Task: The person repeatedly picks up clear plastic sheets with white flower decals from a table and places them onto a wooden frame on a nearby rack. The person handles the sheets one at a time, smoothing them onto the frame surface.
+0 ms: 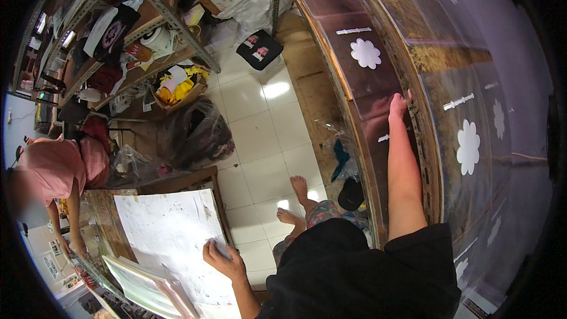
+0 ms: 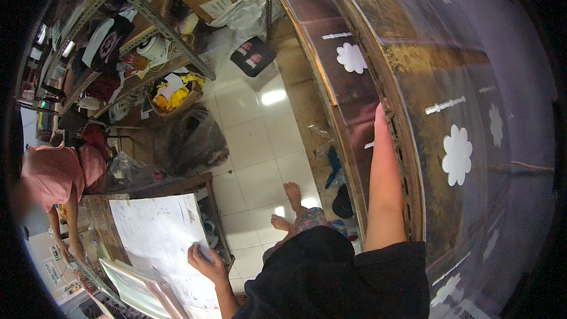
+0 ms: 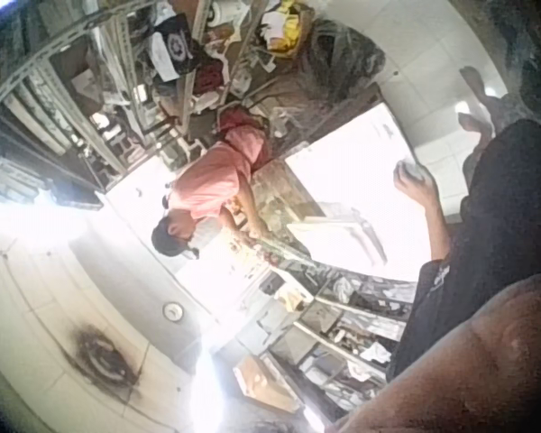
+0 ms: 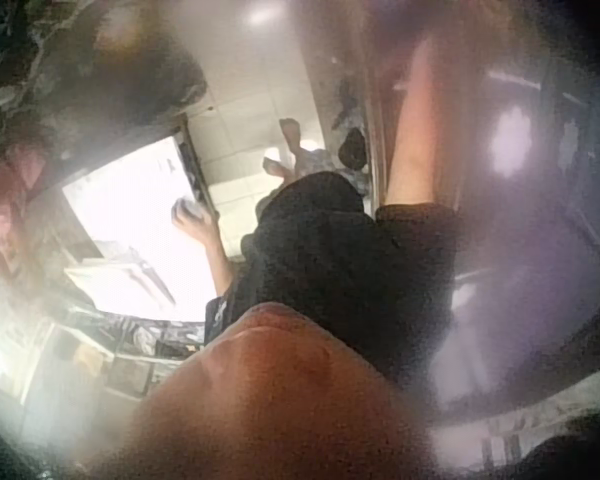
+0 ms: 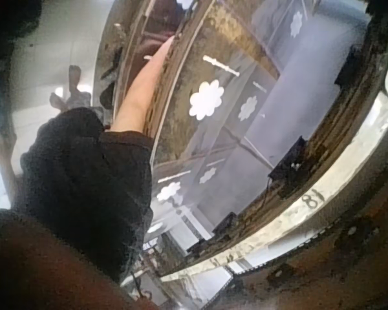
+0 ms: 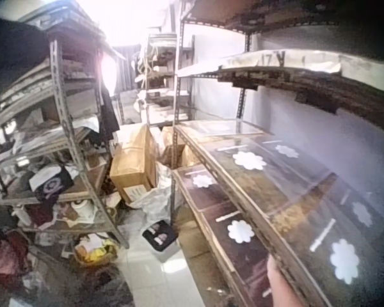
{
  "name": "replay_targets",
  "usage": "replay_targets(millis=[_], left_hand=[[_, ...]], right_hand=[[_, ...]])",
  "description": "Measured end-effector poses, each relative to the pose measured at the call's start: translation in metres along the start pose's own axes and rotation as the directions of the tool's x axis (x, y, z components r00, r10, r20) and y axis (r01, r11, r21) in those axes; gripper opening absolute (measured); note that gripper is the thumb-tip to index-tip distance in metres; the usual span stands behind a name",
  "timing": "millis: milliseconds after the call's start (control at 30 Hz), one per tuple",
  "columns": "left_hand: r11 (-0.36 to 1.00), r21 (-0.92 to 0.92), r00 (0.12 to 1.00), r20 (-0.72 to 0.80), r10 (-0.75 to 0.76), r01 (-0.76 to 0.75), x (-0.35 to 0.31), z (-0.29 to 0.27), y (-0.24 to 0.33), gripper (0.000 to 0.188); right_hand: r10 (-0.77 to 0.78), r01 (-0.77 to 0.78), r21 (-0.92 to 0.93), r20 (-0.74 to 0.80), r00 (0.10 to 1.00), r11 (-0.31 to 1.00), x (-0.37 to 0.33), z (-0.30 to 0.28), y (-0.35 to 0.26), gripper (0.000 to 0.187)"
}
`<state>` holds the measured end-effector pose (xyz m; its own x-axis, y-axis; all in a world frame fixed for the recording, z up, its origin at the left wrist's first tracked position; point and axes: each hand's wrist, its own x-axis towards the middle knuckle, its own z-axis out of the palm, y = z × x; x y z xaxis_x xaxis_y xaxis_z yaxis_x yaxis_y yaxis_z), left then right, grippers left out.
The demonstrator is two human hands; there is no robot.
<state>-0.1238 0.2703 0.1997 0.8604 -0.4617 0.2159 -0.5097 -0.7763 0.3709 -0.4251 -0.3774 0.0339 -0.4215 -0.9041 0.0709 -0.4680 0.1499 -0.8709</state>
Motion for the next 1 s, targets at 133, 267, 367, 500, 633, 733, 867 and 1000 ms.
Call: replay_targets(millis=[133, 267, 367, 500, 633, 733, 867, 1000], left_hand=[[1.0, 0.001, 1.0, -0.011, 0.019, -0.019, 0.002, 0.001, 0.001, 0.041], [1.0, -0.023, 1.0, -0.014, -0.011, 0.01, -0.004, 0.003, 0.002, 0.041], [0.994, -0.1, 0.999, -0.022, -0.045, 0.043, -0.005, 0.003, 0.005, 0.042], [0.993, -0.111, 0.996, -0.082, -0.041, 0.032, 0.002, 0.002, -0.001, 0.043], [0.99, -0.137, 0.993, -0.116, -0.028, 0.011, 0.005, -0.015, -0.001, 0.045], [0.976, -0.217, 0.987, -0.153, -0.05, 0.016, -0.006, -0.017, -0.004, 0.045], [0.907, -0.421, 0.988, -0.141, -0.054, -0.01, -0.024, -0.033, -0.014, 0.045], [0.868, -0.496, 0.994, -0.081, -0.069, 0.019, -0.059, -0.059, -0.041, 0.045]], right_hand=[[-0.061, 0.056, -0.047, -0.109, 0.992, 0.997, -0.026, -0.004, -0.02, 0.061], [-0.017, 0.012, -0.053, -0.086, 0.996, 0.998, -0.066, -0.027, -0.071, 0.059], [-0.231, 0.228, -0.05, -0.074, 0.97, 0.972, -0.09, -0.019, -0.074, 0.054], [-0.377, 0.299, 0.325, 0.211, 0.902, 0.897, -0.146, -0.004, -0.073, 0.049], [-0.31, -0.037, 0.488, 0.608, 0.731, 0.872, -0.243, 0.001, -0.071, 0.045], [-0.223, -0.13, 0.357, 0.787, 0.575, 0.925, -0.307, -0.011, -0.086, 0.044], [-0.281, 0.001, 0.297, 0.901, 0.331, 0.955, -0.379, -0.028, -0.066, 0.042], [-0.052, -0.03, 0.055, 0.995, 0.088, 0.998, -0.429, -0.056, -0.014, 0.044]])
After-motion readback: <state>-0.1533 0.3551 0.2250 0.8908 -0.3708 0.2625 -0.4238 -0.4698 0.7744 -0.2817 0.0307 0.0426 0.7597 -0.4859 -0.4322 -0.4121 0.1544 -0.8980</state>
